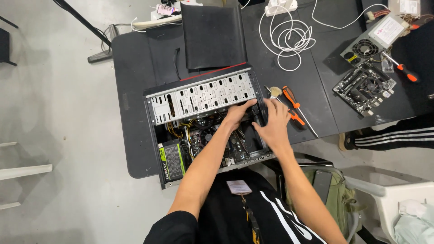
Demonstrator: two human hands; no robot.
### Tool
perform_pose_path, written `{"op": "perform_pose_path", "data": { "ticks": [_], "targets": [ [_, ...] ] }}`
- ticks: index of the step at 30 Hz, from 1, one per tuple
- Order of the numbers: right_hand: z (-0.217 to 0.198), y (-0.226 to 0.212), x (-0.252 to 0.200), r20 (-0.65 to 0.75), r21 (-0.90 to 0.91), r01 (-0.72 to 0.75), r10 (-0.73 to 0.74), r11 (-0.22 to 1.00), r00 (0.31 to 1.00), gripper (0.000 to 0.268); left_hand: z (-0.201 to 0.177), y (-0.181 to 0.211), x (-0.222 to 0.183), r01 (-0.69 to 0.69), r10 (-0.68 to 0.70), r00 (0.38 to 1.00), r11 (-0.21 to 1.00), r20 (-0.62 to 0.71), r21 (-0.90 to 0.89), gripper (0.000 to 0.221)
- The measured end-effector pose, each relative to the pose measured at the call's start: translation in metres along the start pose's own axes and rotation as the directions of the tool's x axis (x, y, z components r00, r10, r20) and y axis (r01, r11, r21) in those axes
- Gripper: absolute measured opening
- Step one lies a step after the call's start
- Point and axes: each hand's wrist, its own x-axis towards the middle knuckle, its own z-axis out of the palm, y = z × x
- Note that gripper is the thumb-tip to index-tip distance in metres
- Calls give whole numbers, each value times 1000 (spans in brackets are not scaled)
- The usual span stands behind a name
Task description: Cleaning a hard drive with a brush and then installing it into a desktop computer case using a screwdriver.
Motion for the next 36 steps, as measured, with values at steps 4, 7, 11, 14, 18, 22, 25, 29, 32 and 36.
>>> {"op": "perform_pose_path", "data": {
  "ticks": [4, 7, 11, 14, 18, 22, 25, 29, 32, 36],
  "targets": [
    [11, 13, 35, 301, 19, -8, 2, 1000, 954, 110, 2, 7, 8, -48, 51, 998, 993, 22, -107, 94],
    [27, 32, 50, 377, 71, 13, -39, 997, 926, 108, -7, -13, 31, -46, 58, 995, 988, 79, -149, 93],
    [41, 46, 46, 376, 115, 13, -56, 993, 925, 96, -15, -5, 19, 12, -18, 978, 999, 207, 30, 89],
    [29, 33, 44, 350, 153, -4, -50, 988, 935, 94, -18, 50, -41, -125, 62, 968, 960, 244, 249, 117],
    [48, 51, 41, 248, 153, 48, -86, 987, 965, 88, -29, -18, 16, -204, 132, 970, 903, 206, 379, 59],
    [55, 53, 39, 190, 160, 49, -80, 986, 978, 80, -23, -9, 4, -336, 266, 942, 788, 207, 516, 59],
    [54, 52, 39, 180, 167, 34, -65, 985, 981, 79, -17, 4, -7, -384, 307, 923, 720, 230, 578, 65],
    [50, 48, 40, 163, 200, 41, -74, 979, 984, 77, -11, -1, 3, -356, 288, 934, 699, 212, 619, 59],
    [52, 49, 39, 162, 189, 34, -65, 981, 985, 76, -13, -21, 23, -360, 295, 932, 712, 209, 603, 57],
    [44, 41, 37, 185, 190, 12, -47, 982, 982, 74, -10, -4, 7, -377, 314, 926, 718, 212, 585, 53]
  ]
}}
